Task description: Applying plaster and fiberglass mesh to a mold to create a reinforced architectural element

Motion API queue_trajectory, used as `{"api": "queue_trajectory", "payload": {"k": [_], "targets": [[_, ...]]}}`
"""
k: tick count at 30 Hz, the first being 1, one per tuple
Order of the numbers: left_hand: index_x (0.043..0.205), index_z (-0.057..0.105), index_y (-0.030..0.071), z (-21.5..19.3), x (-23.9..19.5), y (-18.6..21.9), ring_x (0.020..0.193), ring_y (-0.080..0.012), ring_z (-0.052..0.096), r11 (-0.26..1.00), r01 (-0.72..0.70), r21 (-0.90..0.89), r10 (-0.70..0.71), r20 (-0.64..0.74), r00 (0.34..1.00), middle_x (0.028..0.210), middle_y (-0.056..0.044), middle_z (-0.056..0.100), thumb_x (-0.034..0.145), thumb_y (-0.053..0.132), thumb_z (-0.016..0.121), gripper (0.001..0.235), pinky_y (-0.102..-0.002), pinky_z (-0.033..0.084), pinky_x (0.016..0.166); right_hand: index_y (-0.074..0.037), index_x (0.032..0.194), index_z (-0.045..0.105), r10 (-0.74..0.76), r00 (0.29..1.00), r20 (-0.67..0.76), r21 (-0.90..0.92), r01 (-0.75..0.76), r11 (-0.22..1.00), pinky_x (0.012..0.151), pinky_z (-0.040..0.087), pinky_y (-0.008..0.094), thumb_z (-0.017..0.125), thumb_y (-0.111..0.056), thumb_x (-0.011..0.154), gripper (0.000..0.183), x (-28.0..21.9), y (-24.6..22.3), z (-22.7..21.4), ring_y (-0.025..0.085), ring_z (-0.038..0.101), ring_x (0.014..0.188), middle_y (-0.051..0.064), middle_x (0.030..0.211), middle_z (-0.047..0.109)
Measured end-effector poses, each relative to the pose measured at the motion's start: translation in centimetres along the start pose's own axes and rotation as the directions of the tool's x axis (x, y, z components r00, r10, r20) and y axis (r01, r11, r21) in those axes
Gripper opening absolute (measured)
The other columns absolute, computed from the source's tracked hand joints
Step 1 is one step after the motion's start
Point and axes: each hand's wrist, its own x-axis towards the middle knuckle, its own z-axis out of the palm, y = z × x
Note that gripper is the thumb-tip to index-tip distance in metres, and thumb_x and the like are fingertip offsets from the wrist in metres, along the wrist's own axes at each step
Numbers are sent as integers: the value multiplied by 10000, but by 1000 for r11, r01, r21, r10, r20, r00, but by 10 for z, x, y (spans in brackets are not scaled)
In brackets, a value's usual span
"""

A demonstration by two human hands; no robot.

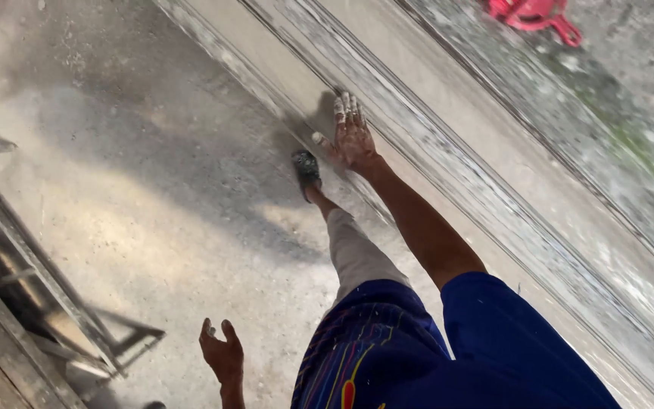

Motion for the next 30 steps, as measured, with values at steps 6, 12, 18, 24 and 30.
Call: {"api": "queue_trajectory", "payload": {"k": [6,12,18,24,30], "targets": [[1516,479,-3,-23,164,62,1288,-414,560,994,10,105,-14,41,999,1406,-285,546,991,348,576,638,-535,459,1050,68,1618,36,130,988,83,41,-134,990,1309,57,557,177,-751,997,1037,186,-76,36,438,57,1595,311,1694,48],[1481,533,-58,-90,333,145,1198,-440,605,983,-151,104,161,-98,982,1303,-333,601,991,323,619,626,-511,454,1037,94,1607,82,260,946,191,56,-275,960,1283,22,532,183,-769,968,1078,368,-135,54,460,20,1575,320,1683,44],[1512,486,-29,-110,482,234,1315,-430,532,999,16,49,-15,-13,1000,1417,-316,536,997,318,580,627,-515,428,1087,76,1614,27,300,915,270,-14,-307,951,1285,-27,510,185,-767,963,1077,541,-177,115,437,-24,1579,302,1691,-2],[1496,490,-18,-133,676,291,1316,-442,540,989,-146,-4,146,108,983,1454,-277,529,995,327,575,614,-501,443,1097,56,1625,34,363,910,198,-47,-362,931,1288,-7,516,179,-748,986,1038,699,-226,166,444,-20,1580,286,1698,-8],[1484,514,-53,-211,843,360,1267,-440,569,954,-294,60,294,16,956,1399,-320,551,1024,293,599,582,-497,440,1071,70,1610,-12,448,879,162,12,-455,890,1282,-14,573,41,-778,939,1083,805,-274,181,489,-40,1569,312,1687,-52]]}}
